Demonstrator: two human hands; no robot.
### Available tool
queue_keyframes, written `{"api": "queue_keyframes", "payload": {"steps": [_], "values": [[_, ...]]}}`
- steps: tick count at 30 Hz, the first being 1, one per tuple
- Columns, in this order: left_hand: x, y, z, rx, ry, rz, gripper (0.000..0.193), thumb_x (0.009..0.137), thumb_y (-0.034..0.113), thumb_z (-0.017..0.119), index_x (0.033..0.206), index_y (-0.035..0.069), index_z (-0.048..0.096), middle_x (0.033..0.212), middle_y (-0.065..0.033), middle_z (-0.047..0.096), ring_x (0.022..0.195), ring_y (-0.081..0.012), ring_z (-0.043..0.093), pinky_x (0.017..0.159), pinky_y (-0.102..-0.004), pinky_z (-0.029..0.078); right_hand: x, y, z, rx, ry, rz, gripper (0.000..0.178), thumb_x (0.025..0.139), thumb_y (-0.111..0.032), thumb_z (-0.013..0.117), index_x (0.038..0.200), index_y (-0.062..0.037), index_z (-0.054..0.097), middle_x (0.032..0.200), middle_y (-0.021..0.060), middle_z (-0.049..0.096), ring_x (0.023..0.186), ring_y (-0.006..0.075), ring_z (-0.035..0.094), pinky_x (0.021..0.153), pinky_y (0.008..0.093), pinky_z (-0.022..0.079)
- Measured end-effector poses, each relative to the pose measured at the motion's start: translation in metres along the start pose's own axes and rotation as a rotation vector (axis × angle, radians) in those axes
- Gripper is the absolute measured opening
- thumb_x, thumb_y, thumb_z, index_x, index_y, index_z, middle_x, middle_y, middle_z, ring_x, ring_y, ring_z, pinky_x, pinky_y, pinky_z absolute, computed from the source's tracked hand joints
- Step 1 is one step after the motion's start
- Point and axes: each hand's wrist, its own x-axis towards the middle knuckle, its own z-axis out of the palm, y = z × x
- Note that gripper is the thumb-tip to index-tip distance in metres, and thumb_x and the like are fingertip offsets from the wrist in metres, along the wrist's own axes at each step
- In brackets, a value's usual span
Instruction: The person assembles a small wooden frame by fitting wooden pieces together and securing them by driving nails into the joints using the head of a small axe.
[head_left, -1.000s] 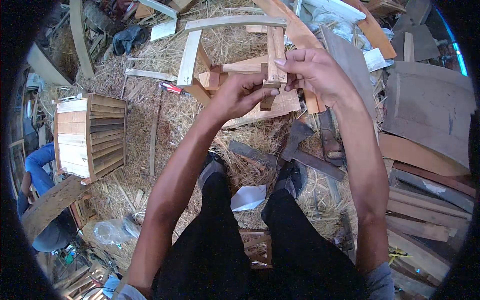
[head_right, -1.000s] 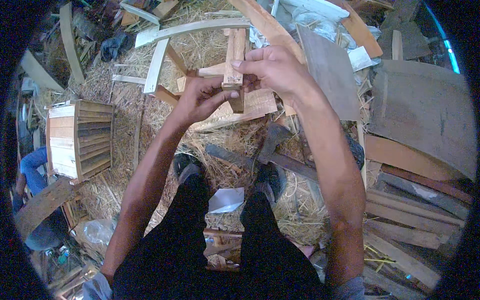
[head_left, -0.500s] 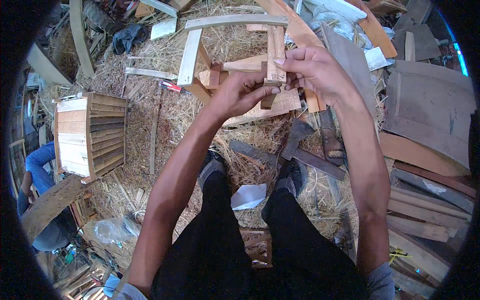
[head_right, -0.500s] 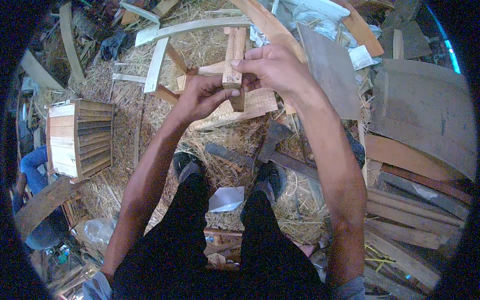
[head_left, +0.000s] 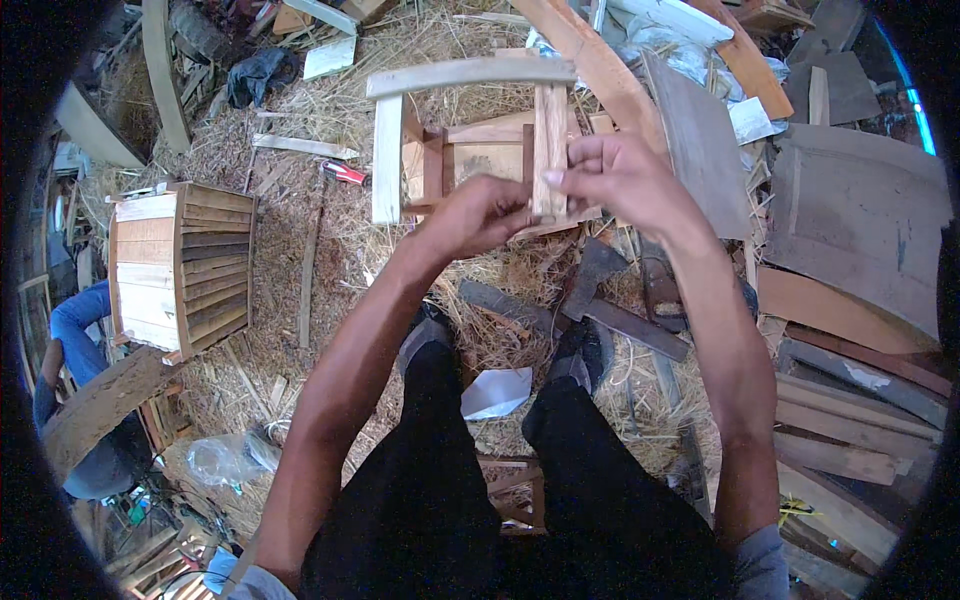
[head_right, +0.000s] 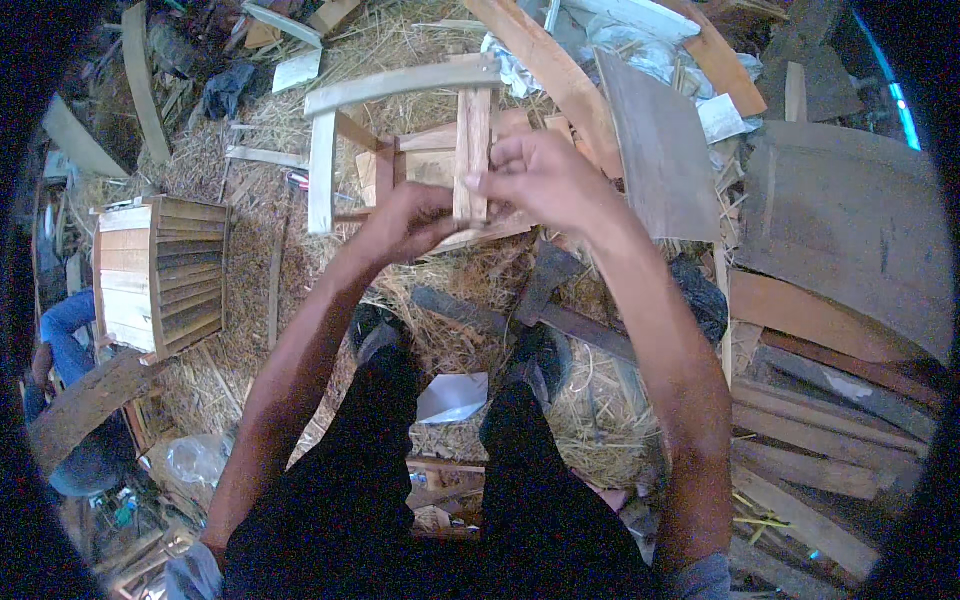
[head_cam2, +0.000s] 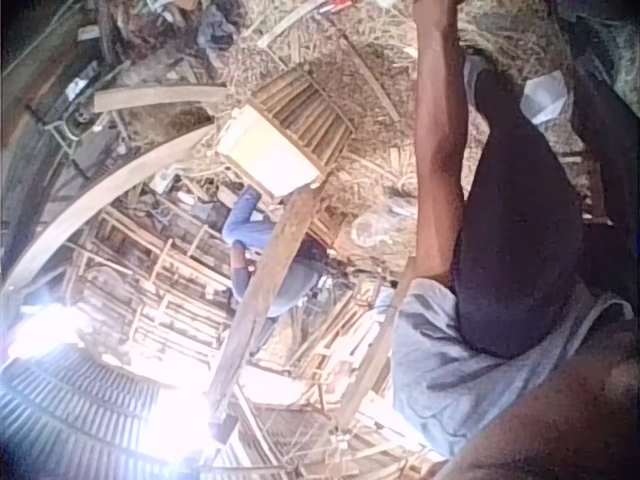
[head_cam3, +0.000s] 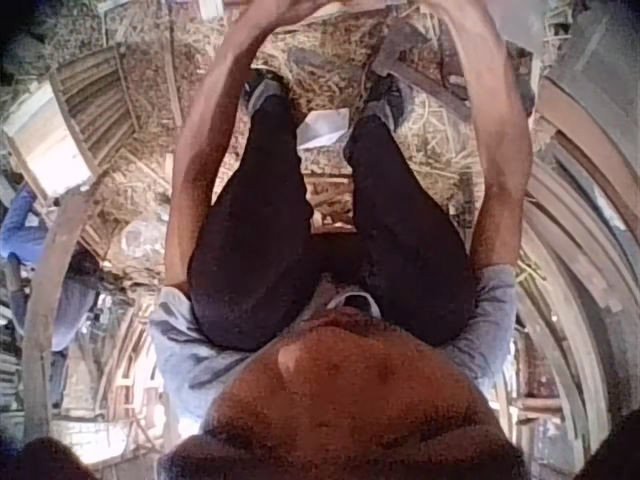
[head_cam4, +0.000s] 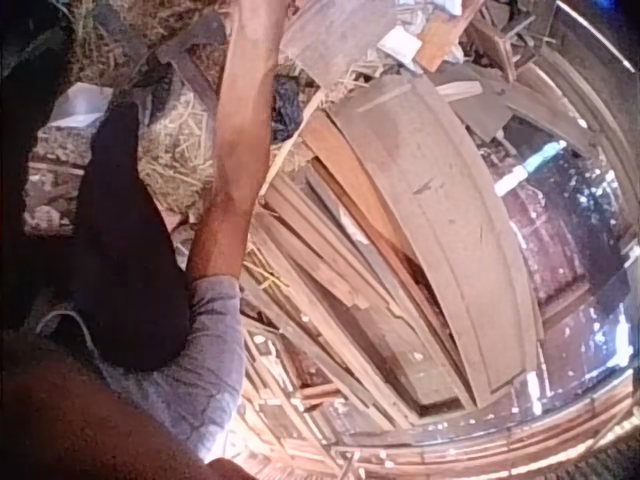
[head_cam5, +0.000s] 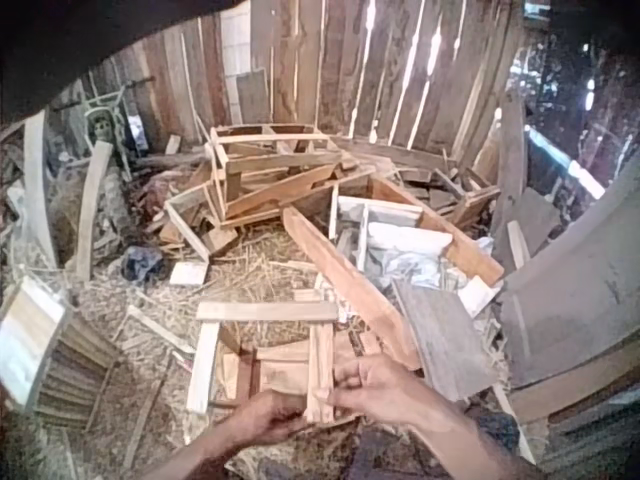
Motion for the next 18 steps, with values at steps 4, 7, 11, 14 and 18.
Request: {"api": "queue_keyframes", "payload": {"steps": [4, 7, 11, 14, 18], "values": [[-0.006, -0.016, 0.028, -0.174, 0.195, 0.267, 0.02, 0.083, 0.006, 0.069, 0.103, 0.001, 0.068, 0.085, -0.0215, 0.068, 0.073, -0.0193, 0.066, 0.068, -0.0382, 0.052, -0.012, 0.013, 0.009, 0.032, 0.06, -0.043, 0.02, 0.089, -0.014, 0.071, 0.098, 0.0033, 0.068, 0.083, 0.006, 0.07, 0.07, 0.0101, 0.064, 0.064, 0.0259, 0.053], [-0.009, -0.01, 0.029, -0.148, 0.208, 0.196, 0.026, 0.082, 0.005, 0.069, 0.108, 0.002, 0.067, 0.078, -0.0191, 0.065, 0.068, -0.0171, 0.062, 0.065, -0.0358, 0.05, -0.01, 0.016, 0.007, -0.018, 0.049, -0.076, 0.02, 0.089, -0.015, 0.072, 0.097, 0.0034, 0.069, 0.083, 0.0058, 0.07, 0.071, 0.0092, 0.063, 0.063, 0.0255, 0.051], [-0.03, 0.011, 0.036, -0.462, 0.287, -0.071, 0.031, 0.086, 0.008, 0.068, 0.117, 0.003, 0.066, 0.061, -0.0021, 0.046, 0.056, -0.0081, 0.041, 0.052, -0.0268, 0.037, -0.018, 0.02, 0.012, 0.016, 0.131, -0.113, 0.019, 0.089, -0.016, 0.073, 0.094, 0.0014, 0.069, 0.079, 0.0018, 0.068, 0.071, 0.006, 0.059, 0.063, 0.025, 0.047], [-0.038, 0.022, 0.02, -0.851, 0.373, -0.09, 0.035, 0.095, 0.022, 0.063, 0.123, 0.001, 0.064, 0.061, 0.0107, 0.032, 0.054, -0.0025, 0.028, 0.048, -0.022, 0.024, -0.019, 0.017, 0.014, -0.102, 0.136, -0.108, 0.02, 0.088, -0.017, 0.074, 0.093, 0.0012, 0.069, 0.078, 0.0009, 0.067, 0.07, 0.0059, 0.057, 0.063, 0.0249, 0.045], [-0.012, 0.054, 0.005, -0.995, 0.368, -0.34, 0.038, 0.103, 0.034, 0.052, 0.108, 0.0, 0.068, 0.061, 0.0103, 0.037, 0.057, -0.0009, 0.032, 0.05, -0.0217, 0.027, -0.017, 0.038, 0.009, -0.003, 0.233, -0.176, 0.025, 0.085, -0.021, 0.078, 0.091, -0.0003, 0.066, 0.076, -0.0007, 0.064, 0.069, 0.0059, 0.056, 0.062, 0.0241, 0.044]]}}
